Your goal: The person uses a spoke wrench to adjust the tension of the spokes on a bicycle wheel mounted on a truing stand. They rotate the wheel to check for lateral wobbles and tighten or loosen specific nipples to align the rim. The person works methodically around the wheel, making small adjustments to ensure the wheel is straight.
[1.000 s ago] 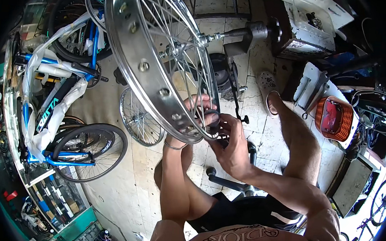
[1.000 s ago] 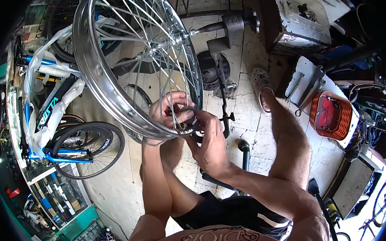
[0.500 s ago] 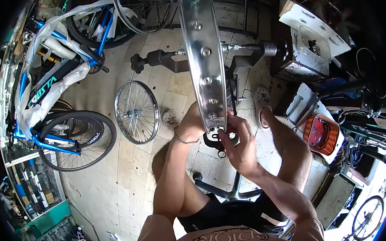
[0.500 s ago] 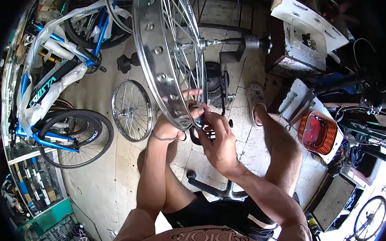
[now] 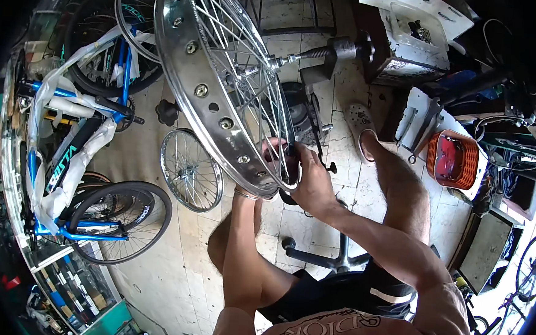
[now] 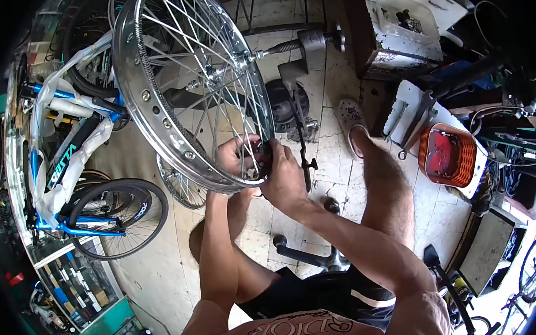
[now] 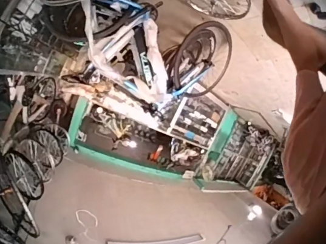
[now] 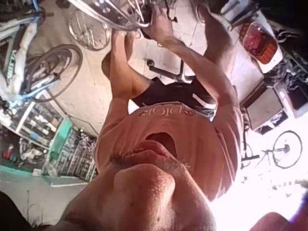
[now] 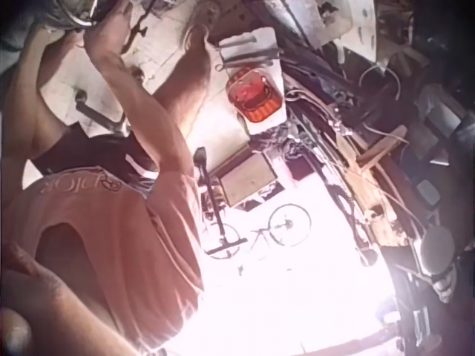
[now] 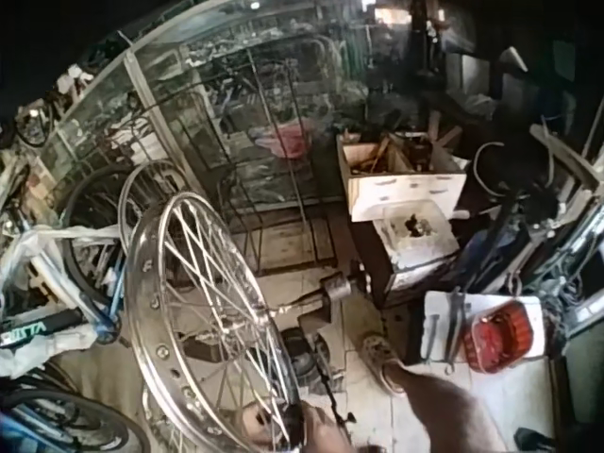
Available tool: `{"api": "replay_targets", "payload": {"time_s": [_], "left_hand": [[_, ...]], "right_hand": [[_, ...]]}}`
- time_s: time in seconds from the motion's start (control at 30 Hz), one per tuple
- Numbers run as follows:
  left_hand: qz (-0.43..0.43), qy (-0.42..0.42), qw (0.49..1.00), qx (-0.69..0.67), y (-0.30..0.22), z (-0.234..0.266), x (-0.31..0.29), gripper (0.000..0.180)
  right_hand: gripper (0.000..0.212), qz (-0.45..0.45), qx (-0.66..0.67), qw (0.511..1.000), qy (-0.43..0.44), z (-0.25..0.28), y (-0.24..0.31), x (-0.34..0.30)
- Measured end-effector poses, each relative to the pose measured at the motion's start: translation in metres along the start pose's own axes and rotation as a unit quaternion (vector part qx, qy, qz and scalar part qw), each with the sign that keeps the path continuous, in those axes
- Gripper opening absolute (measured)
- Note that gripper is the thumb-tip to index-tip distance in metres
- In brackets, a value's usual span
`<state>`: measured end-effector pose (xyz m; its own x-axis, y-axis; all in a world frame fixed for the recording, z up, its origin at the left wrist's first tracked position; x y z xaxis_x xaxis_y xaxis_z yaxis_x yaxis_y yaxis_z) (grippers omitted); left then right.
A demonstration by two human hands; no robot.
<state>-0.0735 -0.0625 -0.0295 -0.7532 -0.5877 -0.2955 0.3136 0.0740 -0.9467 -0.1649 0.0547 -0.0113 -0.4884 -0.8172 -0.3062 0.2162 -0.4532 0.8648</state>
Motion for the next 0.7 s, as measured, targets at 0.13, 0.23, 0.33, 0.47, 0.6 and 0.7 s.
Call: {"api": "replay_targets", "payload": {"time_s": [0.13, 0.23, 0.33, 0.47, 0.6, 0.7], "left_hand": [[0.013, 0.058, 0.993, -0.104, 0.02, 0.003, 0.001, 0.036], [0.02, 0.016, 0.997, -0.073, 0.014, 0.003, 0.003, 0.032], [-0.004, -0.064, 0.992, 0.109, 0.0, 0.004, 0.004, 0.033], [-0.015, -0.016, 0.995, 0.093, -0.011, -0.006, 0.011, 0.052], [0.102, 0.128, 0.986, -0.023, -0.008, -0.019, -0.002, 0.057], [0.069, 0.15, 0.985, -0.038, -0.014, -0.019, -0.005, 0.053]], "right_hand": [[0.08, 0.06, -0.004, 0.997, -0.037, -0.002, 0.001, -0.002], [0.077, 0.063, 0.032, 0.997, -0.041, -0.004, 0.001, -0.005], [0.07, 0.036, 0.127, 0.99, -0.043, -0.002, 0.009, -0.012], [0.074, 0.046, 0.109, 0.992, -0.034, -0.004, 0.005, -0.017], [0.082, 0.067, 0.039, 0.996, -0.053, -0.006, 0.012, -0.016], [0.071, 0.029, -0.021, 0.998, -0.059, -0.009, 0.012, -0.013]]}}
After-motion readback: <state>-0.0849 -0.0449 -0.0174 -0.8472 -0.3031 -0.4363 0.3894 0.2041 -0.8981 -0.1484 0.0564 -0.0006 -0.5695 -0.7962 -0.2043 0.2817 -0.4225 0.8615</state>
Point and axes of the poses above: each hand's wrist, its own x-axis towards the middle knuckle, its own z-axis out of the back of the hand, y = z × x, the point moved 8 cm from there along x, towards the middle knuckle, and after that the axes turned 4 degrees about y, right-handed, at the moved point
